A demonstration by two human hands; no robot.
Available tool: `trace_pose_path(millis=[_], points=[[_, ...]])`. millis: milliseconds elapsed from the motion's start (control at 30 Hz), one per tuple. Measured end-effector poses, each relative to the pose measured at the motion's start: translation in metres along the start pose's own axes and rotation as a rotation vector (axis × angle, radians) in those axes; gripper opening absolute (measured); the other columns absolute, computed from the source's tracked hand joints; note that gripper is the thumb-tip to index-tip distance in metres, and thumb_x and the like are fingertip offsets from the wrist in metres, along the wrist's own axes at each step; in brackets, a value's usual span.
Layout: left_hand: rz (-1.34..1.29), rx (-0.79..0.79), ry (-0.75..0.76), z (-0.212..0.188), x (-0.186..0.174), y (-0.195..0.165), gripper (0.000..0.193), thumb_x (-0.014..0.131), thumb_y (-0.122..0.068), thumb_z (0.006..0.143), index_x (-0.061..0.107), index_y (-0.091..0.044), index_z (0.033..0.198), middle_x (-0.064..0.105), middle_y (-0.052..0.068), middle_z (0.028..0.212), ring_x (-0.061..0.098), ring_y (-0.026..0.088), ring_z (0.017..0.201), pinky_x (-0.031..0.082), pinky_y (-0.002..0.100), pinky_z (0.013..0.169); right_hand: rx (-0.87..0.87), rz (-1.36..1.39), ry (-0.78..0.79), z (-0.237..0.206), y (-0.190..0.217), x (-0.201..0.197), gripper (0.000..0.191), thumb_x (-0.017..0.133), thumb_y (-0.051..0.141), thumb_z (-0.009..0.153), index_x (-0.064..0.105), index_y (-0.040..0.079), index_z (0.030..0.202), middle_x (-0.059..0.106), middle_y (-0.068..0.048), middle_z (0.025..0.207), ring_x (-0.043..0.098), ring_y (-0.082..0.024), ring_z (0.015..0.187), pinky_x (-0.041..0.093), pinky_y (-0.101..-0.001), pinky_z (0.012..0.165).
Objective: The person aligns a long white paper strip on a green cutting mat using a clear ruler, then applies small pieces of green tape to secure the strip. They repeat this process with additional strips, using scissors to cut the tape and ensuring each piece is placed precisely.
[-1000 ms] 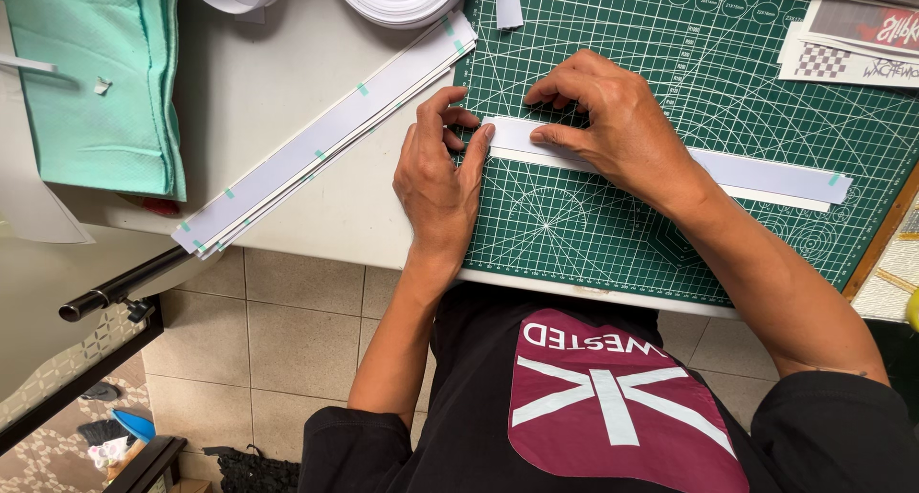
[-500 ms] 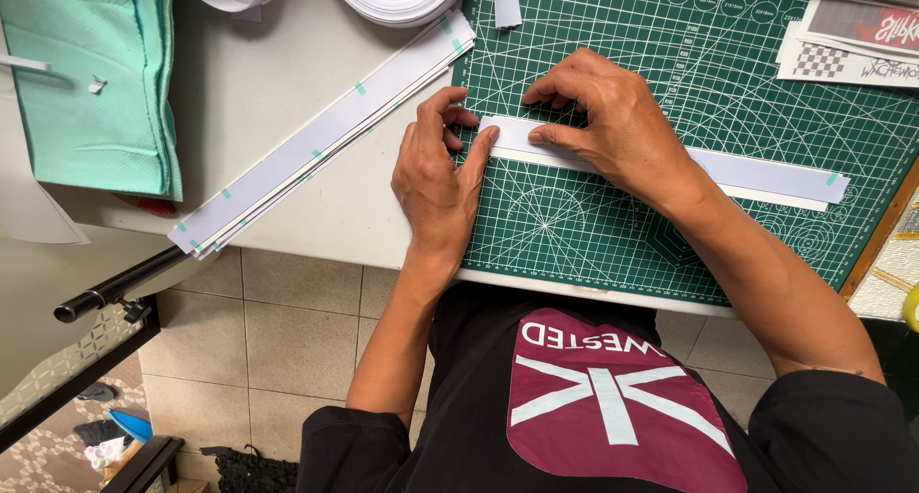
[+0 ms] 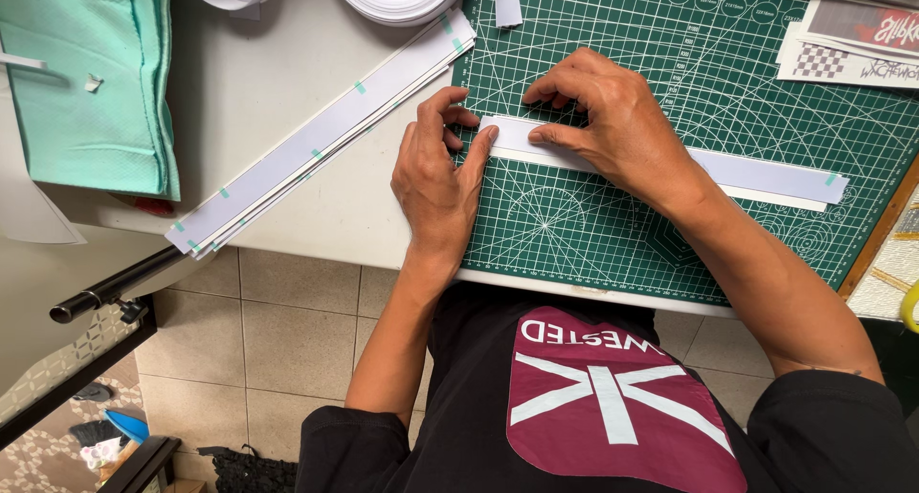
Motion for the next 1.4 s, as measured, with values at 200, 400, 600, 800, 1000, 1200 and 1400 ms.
trace_pose_path(millis=[200, 400, 600, 800, 1000, 1200, 1400], points=[[0.008, 0.026, -0.018, 0.0, -0.002, -0.002, 0.041, 0.081, -0.017, 0.092, 0.061, -0.011, 0.128, 0.072, -0.004, 0.095, 0.062, 0.008, 0.079, 0.054, 0.025, 0.069, -0.002, -0.005, 0.004, 0.001, 0.0, 0.0, 0.03, 0.086, 0.016, 0.084, 0.074, 0.006, 0.109, 0.07, -0.008, 0.104, 0.07, -0.02, 0.092, 0.061, -0.0315, 0.082], [0.011, 0.022, -0.018, -0.001, -0.002, -0.002, 0.042, 0.081, -0.016, 0.092, 0.061, -0.01, 0.127, 0.072, -0.004, 0.095, 0.061, 0.009, 0.079, 0.053, 0.025, 0.069, 0.003, 0.003, 0.008, 0.0, 0.001, -0.001, 0.03, 0.086, 0.016, 0.084, 0.074, 0.005, 0.11, 0.07, -0.008, 0.104, 0.07, -0.02, 0.092, 0.061, -0.0314, 0.082], [0.004, 0.015, -0.011, 0.001, -0.003, -0.003, 0.042, 0.082, -0.015, 0.091, 0.061, -0.01, 0.127, 0.072, -0.003, 0.095, 0.061, 0.009, 0.078, 0.053, 0.025, 0.069, -0.012, -0.04, 0.03, 0.004, 0.011, -0.004, 0.03, 0.084, 0.015, 0.085, 0.074, 0.005, 0.111, 0.067, -0.01, 0.106, 0.069, -0.021, 0.094, 0.061, -0.031, 0.081], [0.014, 0.028, -0.025, 0.0, -0.005, -0.005, 0.042, 0.082, -0.017, 0.091, 0.061, -0.01, 0.127, 0.072, -0.003, 0.096, 0.061, 0.01, 0.08, 0.053, 0.026, 0.07, -0.159, -0.209, 0.025, 0.004, 0.039, -0.002, 0.023, 0.08, 0.01, 0.09, 0.073, 0.004, 0.111, 0.073, -0.01, 0.101, 0.071, -0.023, 0.089, 0.059, -0.0368, 0.079], [-0.004, 0.025, -0.018, 0.0, -0.004, -0.005, 0.042, 0.081, -0.019, 0.092, 0.061, -0.01, 0.127, 0.072, -0.003, 0.096, 0.062, 0.01, 0.08, 0.054, 0.026, 0.071, -0.068, 0.062, 0.089, 0.011, 0.041, 0.007, 0.02, 0.071, 0.001, 0.097, 0.059, -0.005, 0.112, 0.075, -0.018, 0.097, 0.076, -0.029, 0.091, 0.063, -0.0349, 0.078], [-0.002, 0.034, -0.018, 0.001, -0.006, -0.005, 0.04, 0.08, -0.018, 0.093, 0.061, -0.01, 0.127, 0.072, -0.002, 0.097, 0.062, 0.011, 0.08, 0.053, 0.027, 0.07, -0.015, 0.077, 0.08, 0.015, 0.04, 0.007, 0.02, 0.071, 0.0, 0.095, 0.058, -0.006, 0.108, 0.075, -0.021, 0.093, 0.078, -0.031, 0.089, 0.064, -0.0345, 0.076], [-0.089, 0.063, -0.037, -0.007, -0.018, -0.01, 0.038, 0.076, -0.015, 0.098, 0.06, -0.009, 0.132, 0.071, 0.001, 0.101, 0.063, 0.011, 0.085, 0.054, 0.027, 0.074, 0.036, 0.073, 0.11, 0.019, 0.039, 0.006, 0.018, 0.07, 0.001, 0.096, 0.06, -0.006, 0.109, 0.075, -0.022, 0.093, 0.078, -0.031, 0.089, 0.064, -0.0355, 0.075]])
Point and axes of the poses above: each hand's wrist, its own z-axis towards the middle knuckle, its own x-axis out of the palm, y = z × x, the point moved 7 cm from there along z, towards the middle knuckle
